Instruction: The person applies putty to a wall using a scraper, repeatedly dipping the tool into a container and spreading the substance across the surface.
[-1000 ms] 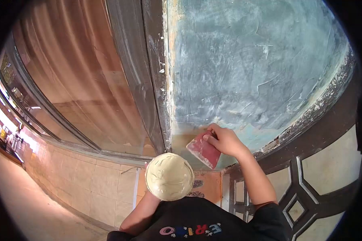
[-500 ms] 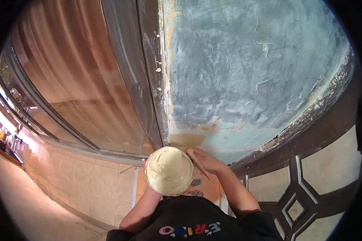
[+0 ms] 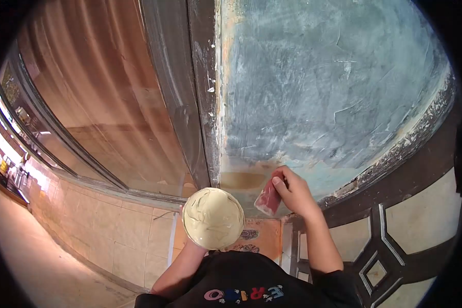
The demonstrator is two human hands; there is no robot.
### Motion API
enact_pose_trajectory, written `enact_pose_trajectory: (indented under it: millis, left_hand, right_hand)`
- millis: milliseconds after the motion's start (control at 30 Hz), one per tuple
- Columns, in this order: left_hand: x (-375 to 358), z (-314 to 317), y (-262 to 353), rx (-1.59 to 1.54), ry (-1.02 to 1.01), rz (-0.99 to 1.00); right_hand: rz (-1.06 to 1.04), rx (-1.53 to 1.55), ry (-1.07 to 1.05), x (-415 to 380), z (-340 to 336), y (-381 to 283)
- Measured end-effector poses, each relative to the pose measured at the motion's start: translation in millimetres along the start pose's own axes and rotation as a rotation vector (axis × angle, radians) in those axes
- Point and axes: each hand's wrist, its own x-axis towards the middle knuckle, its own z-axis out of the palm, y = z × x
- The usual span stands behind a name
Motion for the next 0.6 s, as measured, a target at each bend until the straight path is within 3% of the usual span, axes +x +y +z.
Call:
enact_pose_trajectory:
  millis: [100,133,200,333,400,433,467,533,567,600]
  left_hand:
    - [-15.1,44.1,-11.1,0.005,0.011,0.085]
    - [-15.9,48.6,-11.2,-0.016,-0.029,0.092]
    - [-14.5,36.3,-9.1,0.107,0.073,0.129]
    - [-2.1,40.8,-7.7,0.009,0.000,0.151]
    - [-0.7,51.3,-7.7,1.568,0.030,0.468]
    - [1.6,58.6,-6.3,1.917,0.131,0.459]
    - [1.9,56.3,-6.6,1.915,0.133,0.462]
    - [2.2,49.3,-6.8,1.127,-0.026,0.474]
    - [0.1,56.1,-7.3,1.126,-0.024,0.477]
    - [-3.2,66.8,-7.6,1.370,-0.026,0.530]
  right_hand:
    - [-0.328,-0.030,0.058,-4.6,-16.0,-22.0]
    - [-0.328,-0.029,0.058,-5.5,-20.4,-30.3]
    - [-0.577,-0.242,0.033,-7.4,-25.5,-48.8]
    - [-0.738,-0.317,-0.061,-8.6,-22.1,-69.7]
    - [-0.828,-0.389,-0.068,-4.5,-19.4,-70.0]
    - [-0.917,-0.462,-0.072,-2.7,-18.3,-70.4]
    - [-0.920,-0.463,-0.074,-3.0,-17.9,-72.5]
    - [-0.953,-0.655,-0.111,-4.3,-17.2,-77.1]
    - [-0.956,-0.655,-0.113,-2.7,-16.1,-76.9]
    - [-1.043,-0.697,-0.122,-0.2,-14.5,-75.7]
